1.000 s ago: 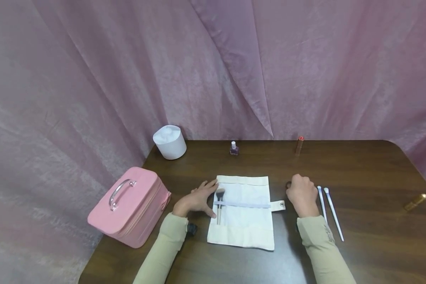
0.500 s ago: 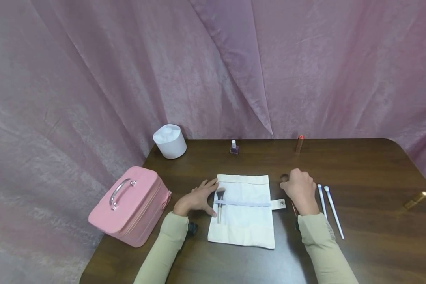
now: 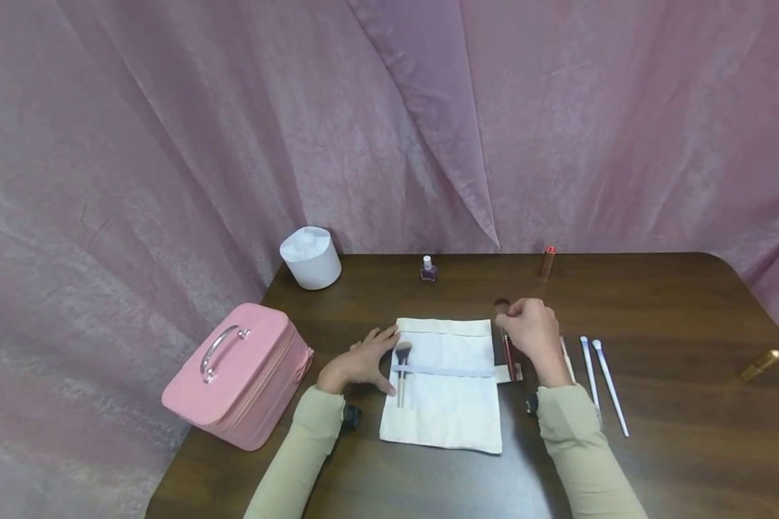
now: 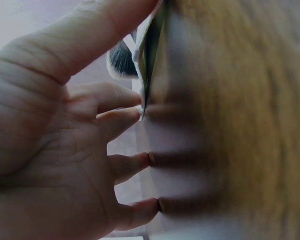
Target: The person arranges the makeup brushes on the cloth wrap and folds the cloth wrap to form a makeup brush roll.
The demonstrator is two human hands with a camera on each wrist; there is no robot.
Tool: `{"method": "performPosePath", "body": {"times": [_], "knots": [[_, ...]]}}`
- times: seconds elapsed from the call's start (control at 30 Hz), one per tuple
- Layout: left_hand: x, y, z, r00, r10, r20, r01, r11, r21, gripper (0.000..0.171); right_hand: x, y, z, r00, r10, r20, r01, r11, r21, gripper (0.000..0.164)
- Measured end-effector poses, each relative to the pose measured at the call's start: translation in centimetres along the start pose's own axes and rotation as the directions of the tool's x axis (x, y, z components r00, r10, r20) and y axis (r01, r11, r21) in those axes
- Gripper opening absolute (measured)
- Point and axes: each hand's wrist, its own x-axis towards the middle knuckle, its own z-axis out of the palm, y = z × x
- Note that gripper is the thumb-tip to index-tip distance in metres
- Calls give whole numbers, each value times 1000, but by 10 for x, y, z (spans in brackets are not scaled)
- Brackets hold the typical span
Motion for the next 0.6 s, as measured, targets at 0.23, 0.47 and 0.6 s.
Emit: {"method": "performPosePath", "body": {"times": [0.23,0.47,0.6], "knots": [[0,-1,1,1000,-3,7,3,1000,9,112,6,-9,14,999,37,-4,-35,981,189,26],[0,0,0,1000,-1,7,1,1000,2,109,13,-17,28,998,48,-44,-30,939,343,31],[0,0,1,1000,-6,5,6,1000,8,111,16,-22,37,997,54,-61,-25,913,407,32]]}}
